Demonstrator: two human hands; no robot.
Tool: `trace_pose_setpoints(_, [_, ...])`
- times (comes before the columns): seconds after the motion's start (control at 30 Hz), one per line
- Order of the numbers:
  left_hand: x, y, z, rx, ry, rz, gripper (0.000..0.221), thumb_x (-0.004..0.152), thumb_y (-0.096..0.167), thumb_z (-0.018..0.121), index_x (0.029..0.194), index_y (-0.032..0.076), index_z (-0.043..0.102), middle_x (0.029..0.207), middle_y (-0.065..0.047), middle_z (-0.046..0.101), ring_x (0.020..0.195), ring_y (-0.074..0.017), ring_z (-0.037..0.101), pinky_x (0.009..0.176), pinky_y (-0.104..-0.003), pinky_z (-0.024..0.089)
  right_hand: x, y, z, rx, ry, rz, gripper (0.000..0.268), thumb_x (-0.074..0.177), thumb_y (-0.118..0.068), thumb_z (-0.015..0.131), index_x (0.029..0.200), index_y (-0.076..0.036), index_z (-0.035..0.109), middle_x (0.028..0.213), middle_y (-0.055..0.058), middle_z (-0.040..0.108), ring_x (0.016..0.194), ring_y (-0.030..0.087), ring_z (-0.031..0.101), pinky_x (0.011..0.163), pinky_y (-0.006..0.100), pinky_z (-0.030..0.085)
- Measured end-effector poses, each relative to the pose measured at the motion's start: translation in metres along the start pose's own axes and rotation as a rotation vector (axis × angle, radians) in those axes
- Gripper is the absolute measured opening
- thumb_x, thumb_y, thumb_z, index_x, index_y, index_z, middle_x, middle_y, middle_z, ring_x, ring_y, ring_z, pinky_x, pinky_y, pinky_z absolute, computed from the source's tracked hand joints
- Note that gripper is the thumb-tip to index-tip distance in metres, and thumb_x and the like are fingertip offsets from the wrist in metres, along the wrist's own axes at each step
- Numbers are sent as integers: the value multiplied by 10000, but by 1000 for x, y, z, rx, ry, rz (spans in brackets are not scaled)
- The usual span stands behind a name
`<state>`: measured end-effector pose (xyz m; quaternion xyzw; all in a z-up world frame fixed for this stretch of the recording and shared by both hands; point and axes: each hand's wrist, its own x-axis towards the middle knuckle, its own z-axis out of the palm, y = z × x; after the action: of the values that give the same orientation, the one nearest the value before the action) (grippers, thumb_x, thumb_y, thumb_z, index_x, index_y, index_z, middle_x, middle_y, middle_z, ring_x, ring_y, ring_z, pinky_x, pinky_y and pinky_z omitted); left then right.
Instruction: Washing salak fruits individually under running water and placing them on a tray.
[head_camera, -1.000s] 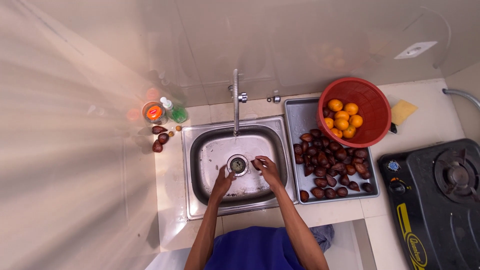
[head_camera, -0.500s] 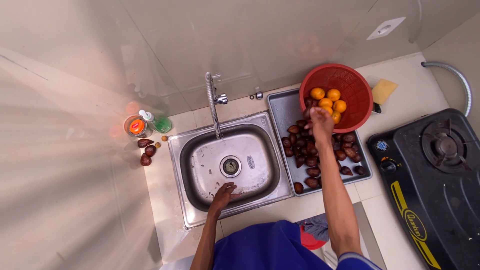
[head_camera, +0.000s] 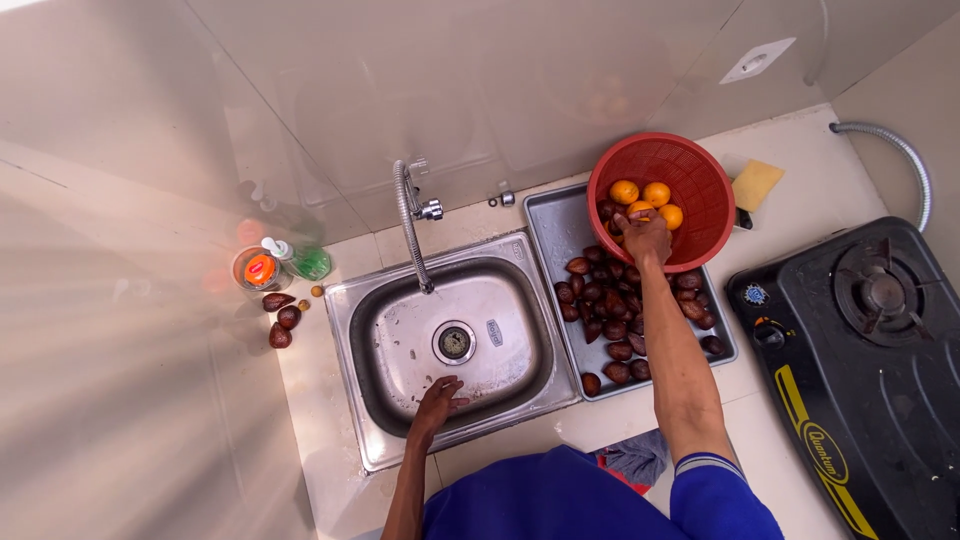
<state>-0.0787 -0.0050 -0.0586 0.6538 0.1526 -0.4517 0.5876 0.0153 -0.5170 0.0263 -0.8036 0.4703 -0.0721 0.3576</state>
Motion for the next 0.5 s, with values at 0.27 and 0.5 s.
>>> trace_pose_setpoints(0.27, [-4,8,12,47,-27,-8,534,1032,323,528,1482,42,465,1416,-221,607,1111,-358,721,968,-438,536,-62,-13,-6,227,206,-417,111,985,-56,701,1095,-38,703,1091,180,687,876,300,673,748,433,547])
trace_pose_setpoints(0.5, [-2,7,15,12,-33,-12,545,1040,328,528,1492,37,445,1420,-217,600,1126,-359,712,999,-455,511,-151,33,17,-79,-166,-442,228,994,-291,677,1180,-180,747,1018,122,744,911,323,713,803,466,581])
